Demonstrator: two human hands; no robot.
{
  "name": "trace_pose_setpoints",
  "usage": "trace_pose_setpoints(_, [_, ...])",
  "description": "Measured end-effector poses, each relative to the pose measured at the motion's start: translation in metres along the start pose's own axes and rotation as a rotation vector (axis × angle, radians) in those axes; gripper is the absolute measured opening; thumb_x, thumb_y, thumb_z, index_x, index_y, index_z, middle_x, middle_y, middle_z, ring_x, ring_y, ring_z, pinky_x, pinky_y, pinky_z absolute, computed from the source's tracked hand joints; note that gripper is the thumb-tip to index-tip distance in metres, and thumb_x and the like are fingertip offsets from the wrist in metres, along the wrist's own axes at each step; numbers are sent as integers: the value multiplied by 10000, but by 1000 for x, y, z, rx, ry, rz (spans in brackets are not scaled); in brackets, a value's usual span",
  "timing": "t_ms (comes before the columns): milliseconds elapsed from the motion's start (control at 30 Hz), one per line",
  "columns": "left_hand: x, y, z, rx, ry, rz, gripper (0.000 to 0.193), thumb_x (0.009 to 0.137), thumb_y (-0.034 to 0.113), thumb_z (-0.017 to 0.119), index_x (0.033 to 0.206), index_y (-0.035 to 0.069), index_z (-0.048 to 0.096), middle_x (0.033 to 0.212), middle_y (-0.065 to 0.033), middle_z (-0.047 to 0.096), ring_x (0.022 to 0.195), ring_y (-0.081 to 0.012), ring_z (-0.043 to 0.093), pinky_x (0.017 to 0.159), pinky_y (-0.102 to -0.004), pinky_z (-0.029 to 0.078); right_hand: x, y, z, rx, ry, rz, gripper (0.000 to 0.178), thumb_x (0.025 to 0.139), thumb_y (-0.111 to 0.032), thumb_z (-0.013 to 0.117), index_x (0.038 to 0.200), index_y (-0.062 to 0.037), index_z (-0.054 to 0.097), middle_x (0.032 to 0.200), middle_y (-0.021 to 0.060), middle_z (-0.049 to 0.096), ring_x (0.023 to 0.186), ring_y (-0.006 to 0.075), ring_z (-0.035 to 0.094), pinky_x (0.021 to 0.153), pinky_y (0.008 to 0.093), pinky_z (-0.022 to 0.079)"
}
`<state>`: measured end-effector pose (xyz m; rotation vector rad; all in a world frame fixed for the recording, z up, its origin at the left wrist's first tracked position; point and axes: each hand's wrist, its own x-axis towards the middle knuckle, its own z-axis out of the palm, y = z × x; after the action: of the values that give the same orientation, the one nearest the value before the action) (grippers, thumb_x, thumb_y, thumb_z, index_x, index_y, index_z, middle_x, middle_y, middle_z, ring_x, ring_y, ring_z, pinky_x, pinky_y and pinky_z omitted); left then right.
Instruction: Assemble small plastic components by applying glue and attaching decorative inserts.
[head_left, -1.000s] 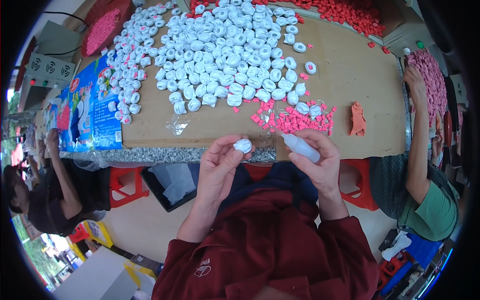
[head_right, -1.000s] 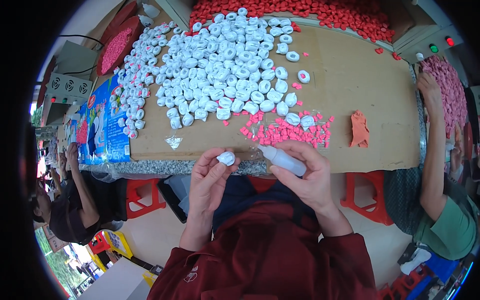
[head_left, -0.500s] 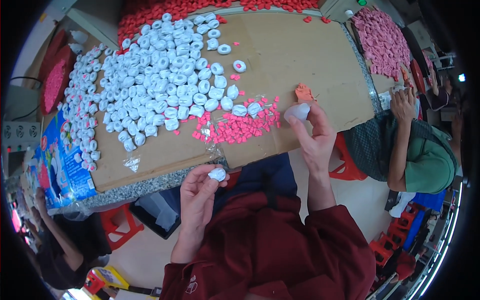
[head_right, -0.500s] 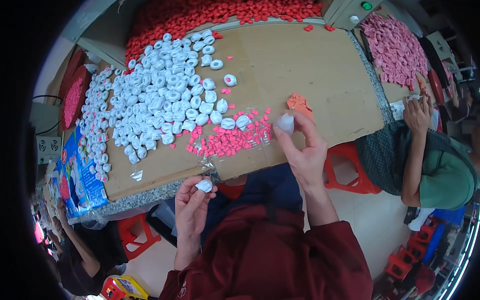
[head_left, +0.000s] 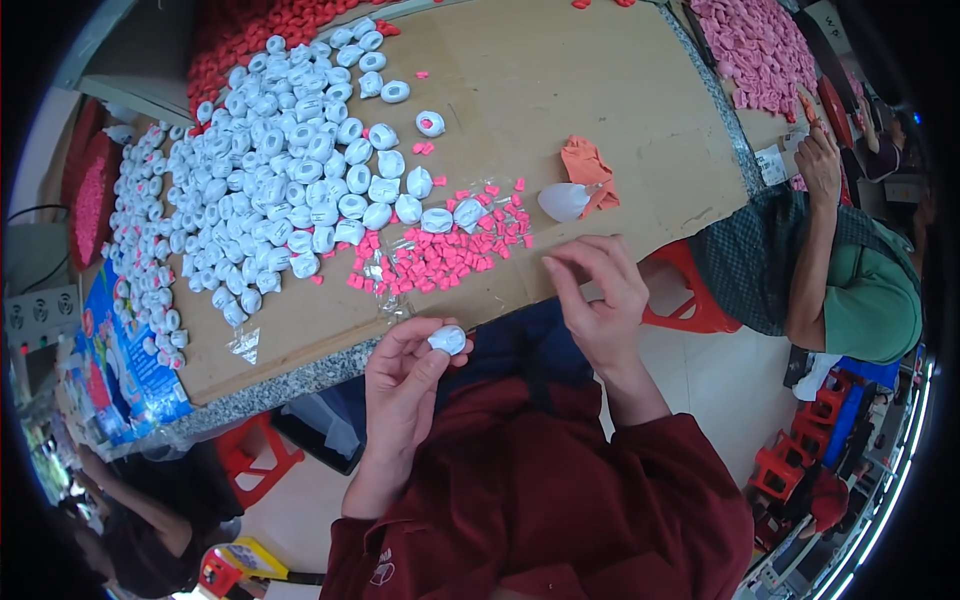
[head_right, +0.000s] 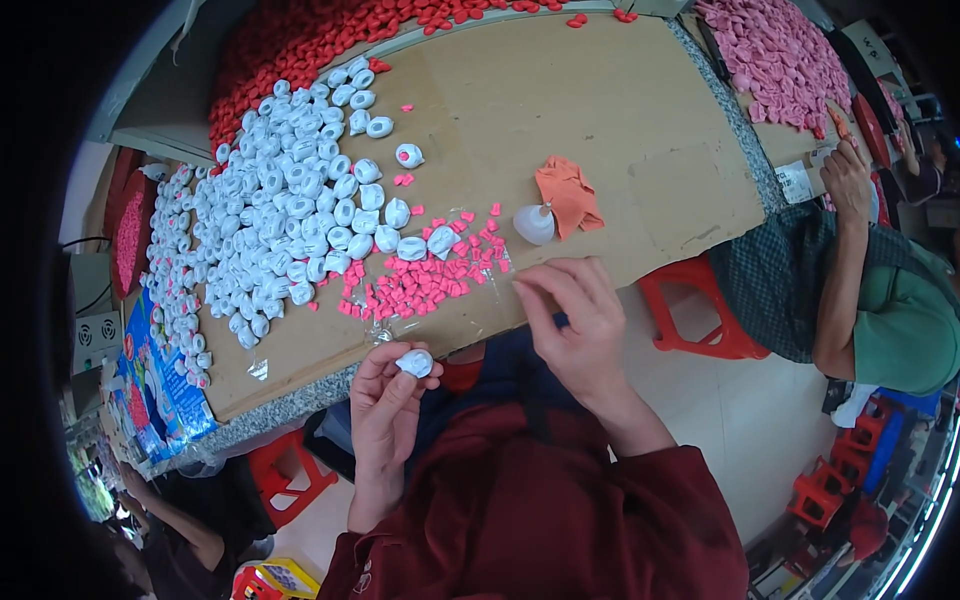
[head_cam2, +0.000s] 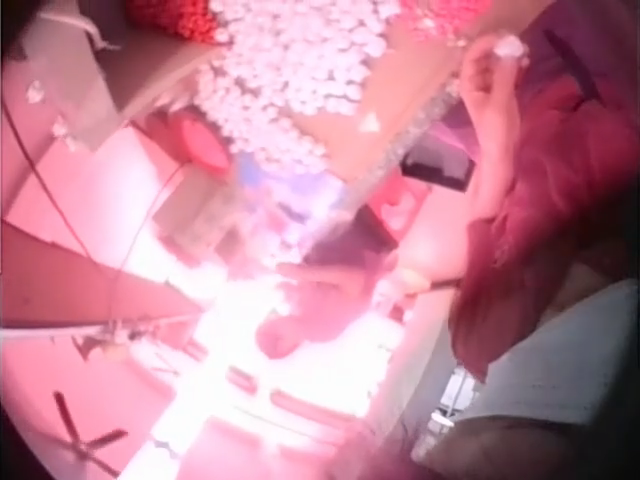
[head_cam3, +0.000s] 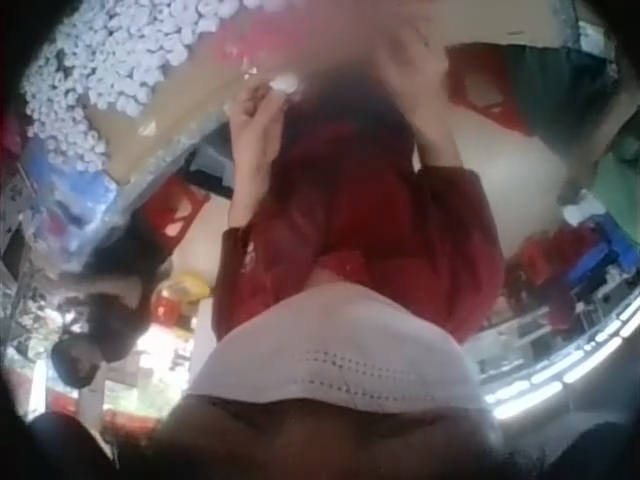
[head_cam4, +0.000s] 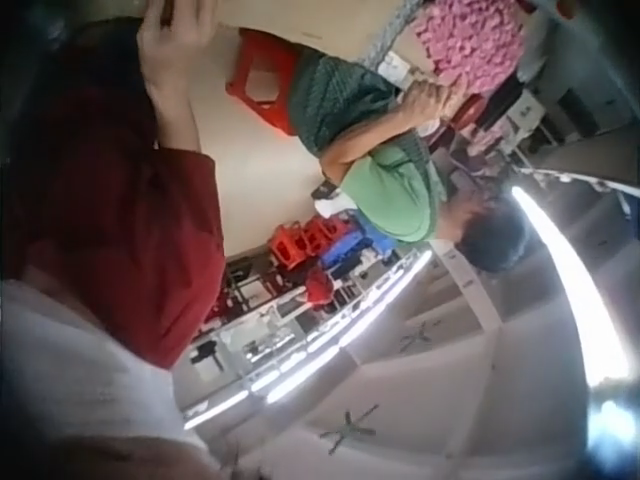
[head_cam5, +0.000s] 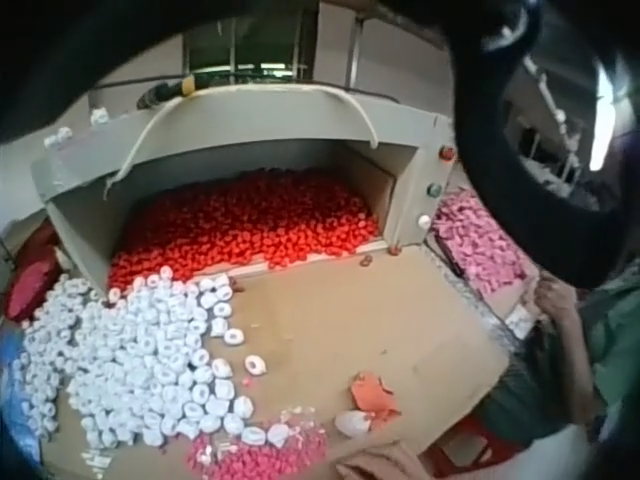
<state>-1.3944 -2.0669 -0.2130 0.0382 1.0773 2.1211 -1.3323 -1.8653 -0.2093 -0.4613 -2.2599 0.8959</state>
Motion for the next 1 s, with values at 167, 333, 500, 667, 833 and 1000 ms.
trace_pose_setpoints(167, [0,1,2,20,12,6,265,827,3,552,1088,-9,509,1057,-140,571,913,-226,596,780,-301,485,4,-3,18,-139,-43,-36,150,685,9,675,824,-30,635,758,52,562,687,191,513,569,272,412])
trace_pose_setpoints(333, [4,-1,10,91,34,48,266,821,-8,560,1082,-17,511,1061,-140,571,919,-223,593,791,-303,483,1,-10,13,-143,-87,-77,123,722,24,638,837,-19,625,773,62,570,680,179,522,581,264,417])
trace_pose_setpoints(500, [8,-5,15,198,52,103,281,818,-49,557,1095,-40,514,1017,-116,594,946,-163,577,818,-268,471,-9,-37,-2,579,-415,275,102,800,25,579,900,32,561,825,75,603,745,110,580,673,223,453])
trace_pose_setpoints(667, [8,-8,12,292,34,148,264,823,-53,549,1086,-47,532,1037,-112,577,964,-156,568,832,-257,463,-5,-46,0,553,-508,368,139,801,1,598,925,28,542,782,61,620,706,95,594,668,210,467])
trace_pose_setpoints(833, [6,-8,9,380,-19,150,242,825,-51,547,1067,-50,553,1050,-110,561,976,-161,563,839,-259,460,-3,-48,0,489,-546,424,98,753,-20,650,837,-8,601,717,40,619,639,98,560,594,225,446])
trace_pose_setpoints(1000, [6,-7,4,228,-26,38,252,819,-51,554,1071,-42,562,1066,-110,550,921,-159,578,817,-255,475,-4,-38,11,396,-391,20,91,700,-25,680,768,-9,621,700,48,607,640,154,542,578,268,425])
